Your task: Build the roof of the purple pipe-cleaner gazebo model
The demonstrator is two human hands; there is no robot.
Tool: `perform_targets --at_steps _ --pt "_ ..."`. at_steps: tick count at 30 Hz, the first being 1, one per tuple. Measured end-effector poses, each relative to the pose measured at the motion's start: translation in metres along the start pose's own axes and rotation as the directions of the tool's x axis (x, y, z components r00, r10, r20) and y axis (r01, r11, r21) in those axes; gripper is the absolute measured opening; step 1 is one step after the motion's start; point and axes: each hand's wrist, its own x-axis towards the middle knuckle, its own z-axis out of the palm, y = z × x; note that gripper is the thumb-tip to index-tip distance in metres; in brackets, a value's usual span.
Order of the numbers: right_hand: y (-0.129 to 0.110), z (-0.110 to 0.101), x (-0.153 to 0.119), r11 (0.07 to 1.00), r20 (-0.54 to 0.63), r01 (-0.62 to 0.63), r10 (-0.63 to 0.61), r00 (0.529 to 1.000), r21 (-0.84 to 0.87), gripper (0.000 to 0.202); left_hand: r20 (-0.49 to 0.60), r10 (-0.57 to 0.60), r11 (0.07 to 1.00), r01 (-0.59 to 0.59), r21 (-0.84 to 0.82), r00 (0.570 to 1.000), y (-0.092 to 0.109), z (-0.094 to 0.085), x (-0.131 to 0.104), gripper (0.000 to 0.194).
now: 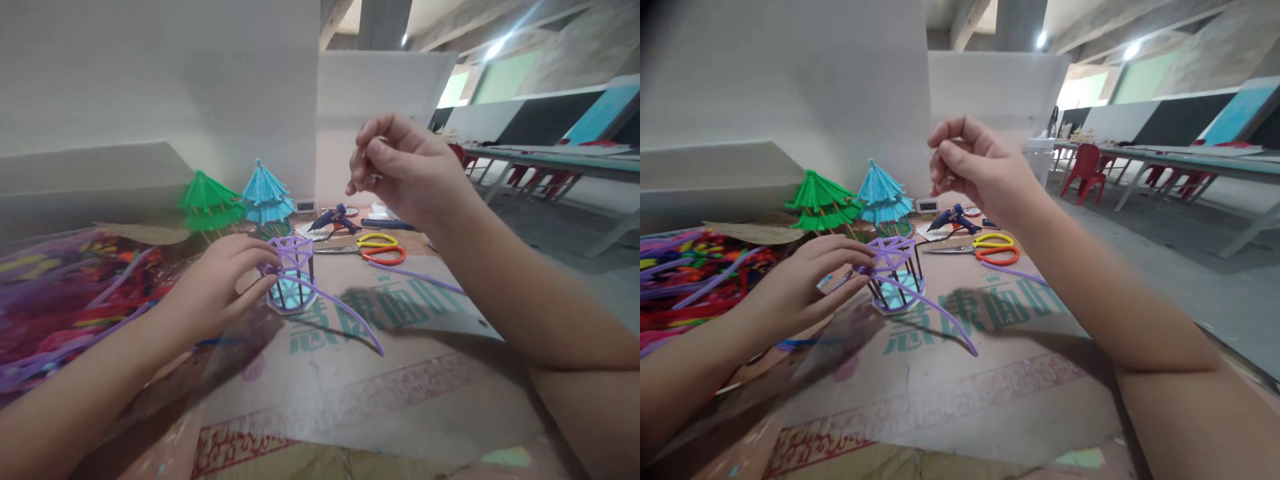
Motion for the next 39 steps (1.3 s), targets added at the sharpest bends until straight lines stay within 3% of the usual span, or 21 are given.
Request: perform_targets --at_steps 6,11,16,21,26,30,33,37,39 --pt "-0.025 0.022 -0.03 0.997 0.101 -0.037 0.044 0.994 -0.07 0.021 -0.156 -0.116 0.99 0.102 -0.094 0.981 0.031 -0.016 0.015 0.029" --pt "-0.032 0.028 -0.041 0.999 0.2 0.015 -0.008 0.98 -0.031 0.024 -0.089 -0.304 0.851 0.228 -0.473 0.948 0.067 -0.033 0.047 0.039" --pt "-0.04 0.03 -0.054 0.994 0.219 0.039 -0.015 0.976 -0.104 0.02 -0.017 -0.409 0.725 0.313 -0.614 0.912 0.075 -0.04 0.065 0.039" --pt "-0.05 0.036 -0.066 0.958 0.256 0.093 -0.022 0.967 -0.27 0.027 -0.067 -0.412 0.735 0.288 -0.614 0.909 0.068 -0.031 0.056 0.038" --pt "-0.053 0.032 -0.06 0.887 0.105 0.209 -0.182 0.978 -0.412 0.023 -0.069 -0.394 0.757 0.281 -0.59 0.916 0.059 -0.027 0.043 0.037" --pt "-0.041 0.032 -0.054 0.717 0.245 0.349 -0.25 0.937 -0.604 0.035 -0.02 -0.341 0.735 0.253 -0.629 0.94 0.062 -0.028 0.039 0.036" --pt "-0.026 0.038 -0.056 0.62 0.343 0.465 -0.314 0.885 -0.632 0.033 -0.008 -0.299 0.731 0.224 -0.645 0.954 0.071 -0.027 0.038 0.03" --pt "-0.015 0.044 -0.059 0.51 0.354 0.553 -0.438 0.826 -0.659 0.021 0.097 -0.248 0.662 0.242 -0.709 0.964 0.076 -0.028 0.036 0.03" --pt "-0.023 0.041 -0.058 0.492 0.315 0.513 -0.431 0.845 -0.703 0.018 0.144 -0.206 0.647 0.245 -0.722 0.968 0.074 -0.03 0.035 0.029"
